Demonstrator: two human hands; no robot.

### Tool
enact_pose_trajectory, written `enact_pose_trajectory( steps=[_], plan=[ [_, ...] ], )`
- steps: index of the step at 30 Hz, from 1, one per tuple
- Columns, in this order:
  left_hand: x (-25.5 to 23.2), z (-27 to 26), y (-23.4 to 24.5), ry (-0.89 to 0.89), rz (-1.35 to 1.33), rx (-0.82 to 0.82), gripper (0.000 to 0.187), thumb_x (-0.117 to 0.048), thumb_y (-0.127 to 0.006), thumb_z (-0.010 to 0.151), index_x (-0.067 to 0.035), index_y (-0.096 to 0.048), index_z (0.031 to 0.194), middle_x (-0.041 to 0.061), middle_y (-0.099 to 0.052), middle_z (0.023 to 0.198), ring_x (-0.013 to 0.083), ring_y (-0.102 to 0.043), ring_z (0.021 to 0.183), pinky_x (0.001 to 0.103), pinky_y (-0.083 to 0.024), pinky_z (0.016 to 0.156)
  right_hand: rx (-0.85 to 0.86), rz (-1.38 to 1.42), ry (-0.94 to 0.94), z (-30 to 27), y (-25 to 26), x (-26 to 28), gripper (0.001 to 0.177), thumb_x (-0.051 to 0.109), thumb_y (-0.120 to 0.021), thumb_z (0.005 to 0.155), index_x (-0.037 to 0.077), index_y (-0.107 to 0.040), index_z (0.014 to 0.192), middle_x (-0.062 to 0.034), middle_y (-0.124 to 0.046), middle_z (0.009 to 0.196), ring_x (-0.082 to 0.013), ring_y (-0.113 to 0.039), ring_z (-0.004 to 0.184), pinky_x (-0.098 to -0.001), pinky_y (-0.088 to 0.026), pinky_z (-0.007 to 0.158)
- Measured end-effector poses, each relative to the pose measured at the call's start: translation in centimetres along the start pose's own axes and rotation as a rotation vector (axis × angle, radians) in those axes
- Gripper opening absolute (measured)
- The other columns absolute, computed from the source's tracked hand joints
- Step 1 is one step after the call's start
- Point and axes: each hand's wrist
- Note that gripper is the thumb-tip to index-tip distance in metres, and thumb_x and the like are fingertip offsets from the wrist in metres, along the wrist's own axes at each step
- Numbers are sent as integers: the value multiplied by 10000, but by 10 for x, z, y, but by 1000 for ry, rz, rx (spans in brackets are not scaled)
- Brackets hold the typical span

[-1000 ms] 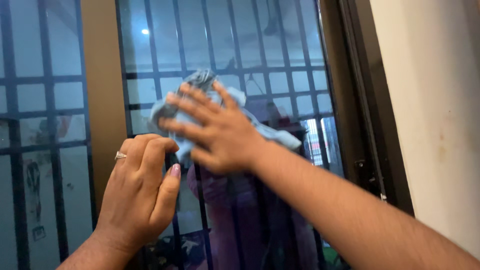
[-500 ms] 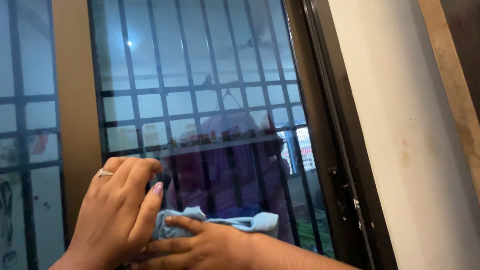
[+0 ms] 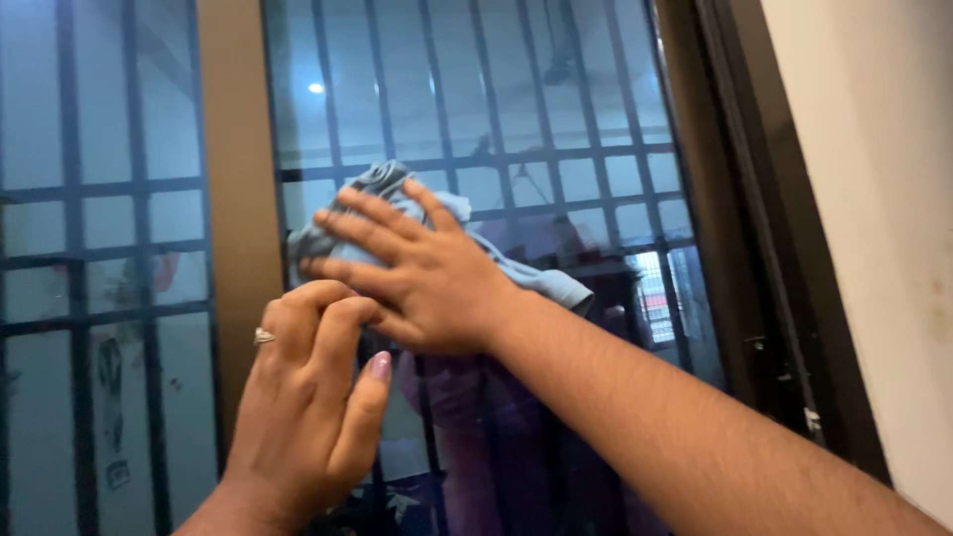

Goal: The person sprays liquid from a bottle onto a glass window pane and then wipes the glass surface with a cloth using both hands in circular and linear motions.

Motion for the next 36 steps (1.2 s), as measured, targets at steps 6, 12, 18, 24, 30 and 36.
enact_pose_trajectory(
  steps=[6, 12, 18, 24, 30, 36],
  plan=[
    [1, -1, 1, 57, -52, 18, 371, -201, -534, 913, 10, -578, 1215, 230, -535, 1278, 394, -525, 1114, 486, -431, 971, 13, -86, -29, -6, -1, 23, 552, 442, -576, 970, 262, -536, 1490, -60, -375, 1655, -274, -261, 1583, -634, -114, 1269],
    [-1, 0, 1, 45, 18, 49, 343, -201, -540, 885, -10, -595, 1164, 212, -543, 1244, 395, -520, 1095, 494, -430, 967, 175, 128, 105, -65, -5, 89, 536, 418, -607, 944, 198, -551, 1430, -84, -438, 1600, -324, -314, 1557, -691, -126, 1266],
    [-6, -3, 2, 50, 102, 146, 284, -241, -589, 868, -33, -623, 1059, 157, -595, 1123, 366, -548, 1094, 481, -444, 950, 201, 224, 224, -101, 0, 112, 588, 385, -643, 899, 333, -583, 1482, -33, -507, 1586, -285, -353, 1582, -681, -161, 1315],
    [-5, -11, 4, 4, 123, 142, 361, -232, -582, 843, 6, -617, 1111, 182, -591, 1173, 374, -537, 1177, 494, -431, 997, 228, 216, 236, -81, -5, 86, 520, 409, -645, 883, 309, -616, 1393, -23, -532, 1546, -276, -370, 1553, -656, -162, 1318],
    [-5, -12, -2, -60, 172, 91, 563, -296, -544, 926, 49, -519, 1370, 247, -474, 1498, 412, -358, 1474, 514, -312, 1168, 100, 67, 111, -31, -2, 23, 513, 412, -618, 923, 206, -628, 1392, -111, -459, 1583, -280, -344, 1533, -634, -145, 1270],
    [-5, -14, -4, -7, 236, 86, 670, -334, -545, 956, 30, -416, 1503, 269, -385, 1587, 436, -274, 1525, 561, -174, 1246, -56, -5, -1, 6, -4, -5, 482, 414, -566, 1007, 211, -601, 1443, -67, -420, 1620, -272, -293, 1550, -616, -154, 1257]
  ],
)
Point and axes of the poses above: each hand's wrist, its own z-axis towards the middle knuckle, its own y-axis out of the back of the hand, x = y × z
